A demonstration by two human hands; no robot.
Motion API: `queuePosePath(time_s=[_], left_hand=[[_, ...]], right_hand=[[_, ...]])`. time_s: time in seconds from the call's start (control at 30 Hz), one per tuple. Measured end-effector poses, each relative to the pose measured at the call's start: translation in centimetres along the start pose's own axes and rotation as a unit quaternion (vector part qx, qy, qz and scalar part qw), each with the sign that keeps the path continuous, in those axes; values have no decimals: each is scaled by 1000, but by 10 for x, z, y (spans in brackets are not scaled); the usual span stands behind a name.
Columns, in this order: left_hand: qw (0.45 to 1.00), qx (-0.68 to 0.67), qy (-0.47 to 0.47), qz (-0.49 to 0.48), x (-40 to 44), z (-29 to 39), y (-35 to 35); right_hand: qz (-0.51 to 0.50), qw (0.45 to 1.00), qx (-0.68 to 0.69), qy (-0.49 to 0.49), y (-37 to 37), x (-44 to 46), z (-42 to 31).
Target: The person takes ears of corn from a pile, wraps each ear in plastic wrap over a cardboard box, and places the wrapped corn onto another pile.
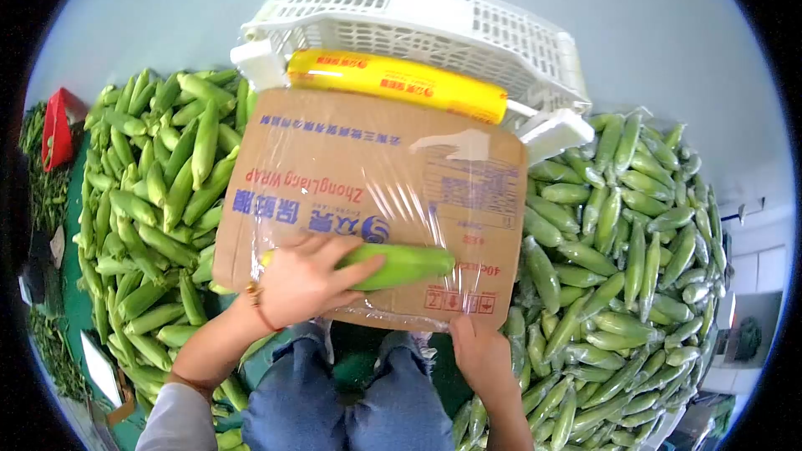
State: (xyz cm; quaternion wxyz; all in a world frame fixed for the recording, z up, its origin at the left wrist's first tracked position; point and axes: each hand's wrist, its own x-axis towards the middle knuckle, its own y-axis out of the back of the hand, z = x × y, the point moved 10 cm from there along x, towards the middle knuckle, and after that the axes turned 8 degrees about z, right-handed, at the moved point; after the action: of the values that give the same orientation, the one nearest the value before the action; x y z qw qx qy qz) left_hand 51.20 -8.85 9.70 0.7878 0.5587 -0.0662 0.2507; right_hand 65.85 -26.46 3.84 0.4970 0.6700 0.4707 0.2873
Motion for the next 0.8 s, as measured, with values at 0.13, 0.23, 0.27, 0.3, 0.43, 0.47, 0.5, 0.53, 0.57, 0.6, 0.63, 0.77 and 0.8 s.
queuePosePath(time_s=[0.13,0.23,0.27,0.3,0.43,0.47,0.5,0.53,0.57,0.6,0.63,0.77,0.8], left_hand=[[995,-72,2,-74,26,-8,-46],[998,-55,-6,37,20,-5,-32],[995,-12,-15,100,3,2,-15],[986,33,-24,159,-20,11,-1],[980,111,158,55,-109,-32,-14],[979,75,178,59,-122,-52,-6],[977,37,201,65,-127,-69,0],[959,-16,249,137,-92,-80,37],[944,-100,268,164,-66,-94,49],[971,-53,147,179,-22,-91,62],[978,-53,133,152,11,-101,52],[987,20,118,-112,40,-113,-54],[983,38,132,-119,32,-101,-53]], right_hand=[[56,905,413,-81,38,10,1],[147,952,245,112,21,79,-49],[179,959,174,136,15,91,-55],[211,959,105,157,8,99,-61],[238,955,31,176,-4,122,-61],[248,952,31,176,-1,126,-62],[255,950,42,175,0,126,-64],[268,946,50,175,4,129,-65],[283,942,57,173,8,131,-64],[289,938,62,181,9,133,-63],[292,935,68,188,9,136,-62],[289,937,54,191,8,144,-62],[231,958,31,167,-1,145,-61]])
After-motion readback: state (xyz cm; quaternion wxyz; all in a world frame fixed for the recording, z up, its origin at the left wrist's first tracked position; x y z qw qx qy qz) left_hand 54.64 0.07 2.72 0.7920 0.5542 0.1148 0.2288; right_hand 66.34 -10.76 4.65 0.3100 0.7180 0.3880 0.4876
